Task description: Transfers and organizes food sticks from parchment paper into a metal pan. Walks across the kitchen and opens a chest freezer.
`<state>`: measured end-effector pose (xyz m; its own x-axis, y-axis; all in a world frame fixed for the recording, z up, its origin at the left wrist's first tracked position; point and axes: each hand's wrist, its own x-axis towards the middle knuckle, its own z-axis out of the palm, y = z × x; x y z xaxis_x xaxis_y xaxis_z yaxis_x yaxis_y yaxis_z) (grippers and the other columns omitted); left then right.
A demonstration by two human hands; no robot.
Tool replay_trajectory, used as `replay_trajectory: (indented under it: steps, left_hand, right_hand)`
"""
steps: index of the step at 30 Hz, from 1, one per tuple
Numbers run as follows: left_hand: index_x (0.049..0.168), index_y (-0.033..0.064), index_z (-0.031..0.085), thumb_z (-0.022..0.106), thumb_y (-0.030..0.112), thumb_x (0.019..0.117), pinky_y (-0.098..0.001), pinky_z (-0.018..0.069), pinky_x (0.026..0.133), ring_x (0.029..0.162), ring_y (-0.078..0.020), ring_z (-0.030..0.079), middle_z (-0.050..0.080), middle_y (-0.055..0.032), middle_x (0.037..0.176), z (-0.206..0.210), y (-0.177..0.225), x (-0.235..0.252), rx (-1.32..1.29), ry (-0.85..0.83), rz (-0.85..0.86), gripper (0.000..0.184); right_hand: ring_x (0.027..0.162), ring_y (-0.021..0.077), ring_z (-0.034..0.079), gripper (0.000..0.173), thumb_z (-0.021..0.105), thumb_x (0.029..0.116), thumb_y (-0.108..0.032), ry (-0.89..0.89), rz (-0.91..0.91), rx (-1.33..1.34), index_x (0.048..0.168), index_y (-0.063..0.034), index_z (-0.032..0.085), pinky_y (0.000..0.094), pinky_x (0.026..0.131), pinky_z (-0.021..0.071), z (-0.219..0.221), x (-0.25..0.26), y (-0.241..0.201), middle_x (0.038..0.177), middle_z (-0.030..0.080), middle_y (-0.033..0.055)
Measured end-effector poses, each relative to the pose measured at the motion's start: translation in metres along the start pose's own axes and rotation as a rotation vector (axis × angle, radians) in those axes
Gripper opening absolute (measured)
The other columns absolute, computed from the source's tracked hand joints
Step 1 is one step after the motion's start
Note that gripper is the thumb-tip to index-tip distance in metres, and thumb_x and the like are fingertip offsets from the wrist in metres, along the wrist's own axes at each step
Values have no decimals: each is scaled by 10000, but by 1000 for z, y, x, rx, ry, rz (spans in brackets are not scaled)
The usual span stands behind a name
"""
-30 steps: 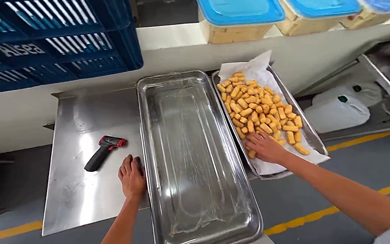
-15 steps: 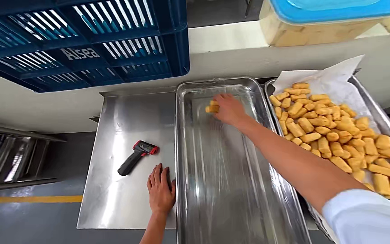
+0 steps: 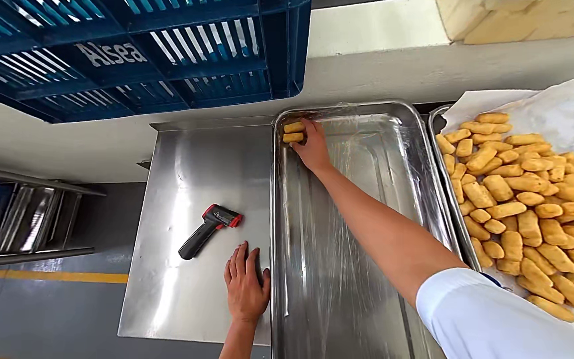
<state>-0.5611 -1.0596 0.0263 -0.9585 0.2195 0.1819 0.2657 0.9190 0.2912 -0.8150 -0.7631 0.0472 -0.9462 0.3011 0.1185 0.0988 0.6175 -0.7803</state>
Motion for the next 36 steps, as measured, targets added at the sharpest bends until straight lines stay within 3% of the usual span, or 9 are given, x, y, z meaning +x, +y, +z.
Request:
replay_trajectory:
  steps: [4, 12, 14, 18, 20, 23, 28, 32, 36]
  left_hand:
    - [1252, 97, 704, 367, 481, 957, -586, 359, 1134, 1369, -392, 526, 593, -198, 1432, -5, -1, -3, -3, 2, -1, 590]
    - [1284, 34, 656, 407, 476, 952, -592, 302, 1167, 1384, -454, 481, 555, -284, 1430, 1, -8, -4, -35, -15, 40, 606]
    - [1278, 34, 656, 401, 473, 956, -578, 300, 1170, 1385, -442, 483, 557, -281, 1429, 4, -9, -5, -39, -9, 39, 601]
    - [1291, 37, 654, 398, 471, 957, -586, 287, 1175, 1394, -453, 469, 544, -281, 1445, 2, -7, -4, -53, -34, 26, 604]
    - [1289, 32, 655, 398, 474, 962, -606, 298, 1154, 1379, -469, 480, 550, -291, 1434, 1, -8, -5, -56, -18, 34, 607]
    - [1289, 39, 653, 378, 482, 965, -604, 297, 1151, 1381, -457, 482, 552, -286, 1433, 2, -8, -5, -52, -8, 40, 614]
    - [1289, 42, 649, 377, 466, 961, -602, 296, 1153, 1392, -457, 470, 547, -279, 1442, 4, -9, -5, -44, -7, 48, 601]
    - [1289, 40, 647, 376, 449, 957, -608, 303, 1146, 1391, -459, 471, 548, -276, 1443, 2, -8, -5, -38, -7, 46, 593]
    - [1296, 44, 639, 367, 471, 960, -607, 303, 1141, 1393, -457, 469, 548, -274, 1443, 0, -5, -4, -40, -10, 40, 608]
  right_hand:
    - [1360, 348, 522, 611, 753, 881, -99, 54, 32, 57, 1452, -21, 551, 468, 1129, 452, 5, 0, -4, 1450, 549, 212]
    - [1304, 369, 571, 665, 832, 852, -258, 29, 52, -32, 1433, -65, 574, 513, 1090, 494, 3, 4, -6, 1406, 582, 214]
    - [1269, 348, 596, 627, 786, 904, -273, -59, 52, 27, 1446, -62, 553, 513, 1042, 529, -30, 2, -8, 1429, 556, 207]
    - [1063, 235, 695, 238, 624, 977, -135, 131, -25, -85, 1169, -17, 701, 435, 950, 568, -169, -14, 22, 1159, 712, 146]
    - [1064, 309, 689, 232, 571, 990, -86, 149, 58, -318, 1169, 15, 678, 501, 946, 555, -248, -20, 55, 1143, 703, 193]
    - [1165, 484, 628, 313, 603, 929, 8, -136, 171, -627, 1225, -24, 701, 712, 960, 472, -317, -14, 117, 1210, 676, 265]
    - [1272, 459, 568, 347, 699, 930, -75, -523, 101, -837, 1272, -128, 725, 744, 1045, 350, -325, 5, 162, 1274, 690, 191]
    - [1186, 432, 632, 244, 596, 1014, -104, -529, 105, -800, 1222, -73, 720, 714, 1018, 407, -333, 13, 155, 1202, 706, 207]
    - [1261, 439, 583, 463, 541, 1070, -312, -520, 174, -714, 1405, 5, 582, 727, 1073, 332, -327, 6, 155, 1295, 653, 249]
